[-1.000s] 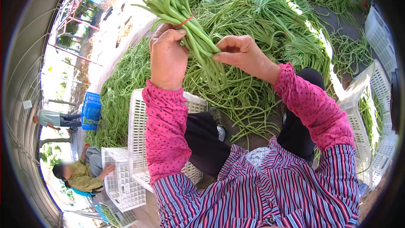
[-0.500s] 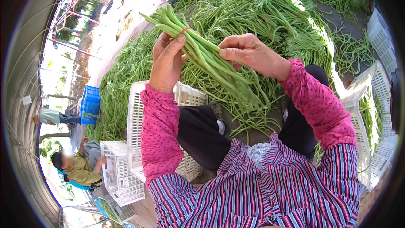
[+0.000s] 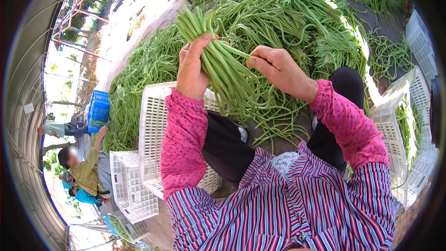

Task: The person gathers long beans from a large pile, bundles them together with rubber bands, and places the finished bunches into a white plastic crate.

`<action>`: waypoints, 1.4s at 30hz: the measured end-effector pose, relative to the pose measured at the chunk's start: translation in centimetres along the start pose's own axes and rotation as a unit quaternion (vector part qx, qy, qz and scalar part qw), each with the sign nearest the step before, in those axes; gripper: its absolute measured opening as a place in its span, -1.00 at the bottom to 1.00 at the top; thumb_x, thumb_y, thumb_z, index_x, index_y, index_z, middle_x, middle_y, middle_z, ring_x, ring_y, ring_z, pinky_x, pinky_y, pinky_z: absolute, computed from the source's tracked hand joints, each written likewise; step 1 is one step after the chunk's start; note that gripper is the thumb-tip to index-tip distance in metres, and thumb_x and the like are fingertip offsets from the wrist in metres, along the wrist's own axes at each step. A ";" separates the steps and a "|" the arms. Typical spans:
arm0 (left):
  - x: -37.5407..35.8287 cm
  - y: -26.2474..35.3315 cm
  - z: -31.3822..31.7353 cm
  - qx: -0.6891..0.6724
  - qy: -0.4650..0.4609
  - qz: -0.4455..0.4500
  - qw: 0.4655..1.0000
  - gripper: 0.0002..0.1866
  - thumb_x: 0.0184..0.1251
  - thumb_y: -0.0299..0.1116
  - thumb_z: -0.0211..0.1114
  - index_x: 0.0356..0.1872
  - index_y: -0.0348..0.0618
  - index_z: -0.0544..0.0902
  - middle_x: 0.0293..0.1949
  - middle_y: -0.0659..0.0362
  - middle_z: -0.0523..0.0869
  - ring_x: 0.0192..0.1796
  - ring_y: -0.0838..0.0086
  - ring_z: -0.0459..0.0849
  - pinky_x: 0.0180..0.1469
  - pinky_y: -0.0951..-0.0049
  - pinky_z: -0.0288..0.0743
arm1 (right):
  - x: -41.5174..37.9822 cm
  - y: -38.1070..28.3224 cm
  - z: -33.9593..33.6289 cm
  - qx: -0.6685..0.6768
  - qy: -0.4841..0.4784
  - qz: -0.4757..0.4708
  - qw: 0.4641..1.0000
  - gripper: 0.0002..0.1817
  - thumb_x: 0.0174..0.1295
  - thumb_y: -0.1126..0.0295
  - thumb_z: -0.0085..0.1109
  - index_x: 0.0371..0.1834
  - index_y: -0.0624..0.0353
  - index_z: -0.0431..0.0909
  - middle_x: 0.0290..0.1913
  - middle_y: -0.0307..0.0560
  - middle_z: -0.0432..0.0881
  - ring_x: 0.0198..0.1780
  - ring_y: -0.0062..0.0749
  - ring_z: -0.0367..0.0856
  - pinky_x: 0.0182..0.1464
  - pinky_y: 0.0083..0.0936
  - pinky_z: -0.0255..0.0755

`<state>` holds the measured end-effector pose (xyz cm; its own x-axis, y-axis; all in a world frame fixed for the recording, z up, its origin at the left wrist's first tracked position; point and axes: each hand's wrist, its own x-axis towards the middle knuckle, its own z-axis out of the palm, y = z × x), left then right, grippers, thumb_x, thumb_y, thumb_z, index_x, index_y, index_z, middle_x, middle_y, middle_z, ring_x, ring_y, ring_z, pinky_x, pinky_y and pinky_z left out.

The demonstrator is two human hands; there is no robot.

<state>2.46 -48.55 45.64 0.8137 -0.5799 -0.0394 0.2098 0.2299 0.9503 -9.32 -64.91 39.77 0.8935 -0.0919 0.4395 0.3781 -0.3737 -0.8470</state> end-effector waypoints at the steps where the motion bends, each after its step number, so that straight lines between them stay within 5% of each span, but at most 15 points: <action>1: 0.2 0.0 -0.2 -0.016 0.025 0.009 1.000 -0.75 0.27 -0.28 0.26 -0.26 -0.32 0.58 -0.34 -0.04 0.71 -0.35 0.39 0.69 -0.21 0.40 0.61 | -0.9 0.2 0.4 0.024 0.014 0.023 0.999 -0.77 0.34 0.34 0.05 -0.27 0.33 0.54 -0.47 -0.03 0.53 -0.42 -0.44 0.47 -0.35 -0.46 0.37; 2: 0.3 -0.1 -0.3 -0.031 0.053 0.018 0.998 -0.75 0.27 -0.27 0.26 -0.28 -0.31 0.58 -0.34 -0.05 0.71 -0.35 0.38 0.69 -0.21 0.38 0.61 | -1.8 0.6 0.7 0.049 0.027 0.045 0.997 -0.76 0.32 0.32 0.06 -0.29 0.34 0.54 -0.49 0.10 0.54 -0.45 -0.28 0.52 -0.36 -0.37 0.38; 4: 0.5 0.3 -0.5 -0.025 0.079 0.017 0.996 -0.75 0.28 -0.25 0.24 -0.29 -0.29 0.55 -0.33 -0.06 0.71 -0.34 0.35 0.68 -0.21 0.37 0.61 | -3.5 1.1 0.1 0.045 0.023 0.057 0.997 -0.76 0.35 0.33 0.04 -0.28 0.33 0.54 -0.52 0.00 0.52 -0.46 -0.36 0.50 -0.37 -0.41 0.38; 7: 2.5 1.2 -3.9 -0.135 0.078 0.045 0.987 -0.78 0.29 -0.26 0.24 -0.27 -0.22 0.50 -0.32 0.09 0.64 -0.22 0.32 0.66 -0.18 0.31 0.59 | -6.5 2.4 -1.7 0.049 0.034 0.132 0.990 -0.76 0.37 0.33 0.02 -0.29 0.31 0.54 -0.58 -0.20 0.45 -0.54 -0.57 0.39 -0.47 -0.55 0.30; 9: 2.6 2.1 -5.4 -0.143 0.100 0.064 0.983 -0.78 0.28 -0.25 0.25 -0.32 -0.20 0.51 -0.31 0.10 0.64 -0.21 0.34 0.64 -0.14 0.30 0.57 | -8.5 3.8 -2.9 0.186 0.088 0.273 0.940 -0.76 0.39 0.31 0.03 -0.30 0.29 0.53 -0.60 -0.39 0.34 -0.59 -0.76 0.23 -0.55 -0.68 0.16; 12: 2.3 3.2 -5.2 -0.150 0.135 0.090 0.975 -0.80 0.25 -0.24 0.28 -0.39 -0.14 0.52 -0.29 0.13 0.63 -0.17 0.36 0.61 -0.09 0.27 0.55 | -7.7 4.1 -3.8 0.230 0.170 0.251 0.925 -0.72 0.35 0.25 0.12 -0.47 0.16 0.42 -0.63 -0.47 0.27 -0.62 -0.83 0.15 -0.59 -0.76 0.05; 16: 1.8 3.2 -3.6 -0.133 0.117 0.097 0.979 -0.79 0.25 -0.24 0.29 -0.38 -0.15 0.51 -0.29 0.14 0.62 -0.17 0.35 0.61 -0.08 0.28 0.55 | -4.1 3.0 -3.1 0.240 0.152 0.186 0.941 -0.66 0.29 0.21 0.22 -0.56 0.11 0.37 -0.61 -0.43 0.34 -0.62 -0.83 0.19 -0.60 -0.75 0.06; 18: 1.6 3.3 -2.4 -0.129 0.118 0.096 0.980 -0.79 0.25 -0.24 0.29 -0.38 -0.16 0.51 -0.29 0.14 0.61 -0.17 0.35 0.62 -0.08 0.28 0.55 | -1.7 1.9 -2.2 0.249 0.152 0.184 0.939 -0.72 0.25 0.24 0.26 -0.50 0.18 0.51 -0.60 -0.41 0.39 -0.59 -0.81 0.27 -0.58 -0.75 0.10; 23: 0.8 2.8 0.1 -0.130 0.093 0.051 0.986 -0.78 0.28 -0.26 0.28 -0.30 -0.18 0.49 -0.27 0.12 0.61 -0.19 0.34 0.62 -0.11 0.33 0.57 | 3.4 0.6 0.8 0.091 0.154 -0.067 0.982 -0.78 0.19 0.33 0.29 -0.22 0.27 0.67 -0.55 -0.36 0.52 -0.49 -0.72 0.43 -0.42 -0.70 0.35; 27: 0.0 3.3 0.8 -0.126 0.051 0.016 0.991 -0.76 0.30 -0.25 0.26 -0.24 -0.20 0.48 -0.27 0.12 0.61 -0.19 0.35 0.62 -0.13 0.34 0.58 | 5.0 -0.5 1.1 0.299 -0.030 0.033 0.953 -0.79 0.18 0.32 0.31 -0.24 0.24 0.67 -0.50 -0.31 0.61 -0.48 -0.74 0.44 -0.41 -0.69 0.35; 30: -0.3 3.1 0.6 -0.117 0.039 0.004 0.992 -0.73 0.30 -0.23 0.26 -0.23 -0.25 0.51 -0.31 0.14 0.61 -0.21 0.36 0.63 -0.12 0.32 0.58 | 4.7 -1.2 -0.7 0.288 -0.074 0.109 0.948 -0.77 0.23 0.23 0.28 -0.25 0.18 0.67 -0.51 -0.37 0.59 -0.49 -0.83 0.44 -0.47 -0.80 0.27; 35: 0.7 3.8 -1.2 -0.138 0.078 0.009 0.987 -0.76 0.27 -0.26 0.28 -0.26 -0.22 0.51 -0.28 0.10 0.61 -0.18 0.33 0.63 -0.14 0.30 0.59 | 4.1 -0.2 -1.9 0.379 -0.118 0.182 0.899 -0.75 0.25 0.23 0.24 -0.32 0.24 0.63 -0.56 -0.33 0.56 -0.64 -0.78 0.39 -0.67 -0.83 0.08; 42: 0.9 3.4 -3.5 -0.143 0.108 0.026 0.983 -0.77 0.27 -0.31 0.28 -0.21 -0.22 0.49 -0.31 0.13 0.61 -0.19 0.28 0.64 -0.13 0.28 0.58 | 1.7 0.8 -2.9 0.352 -0.109 0.214 0.905 -0.86 0.19 0.31 0.30 -0.34 0.13 0.65 -0.50 -0.35 0.61 -0.52 -0.79 0.51 -0.61 -0.82 0.12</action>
<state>5.80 -45.51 47.76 0.9170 -0.3891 -0.0881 0.2845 0.4829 0.8281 -8.20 -68.04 40.69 0.9921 0.1234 0.0227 -0.0208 0.3399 -0.9402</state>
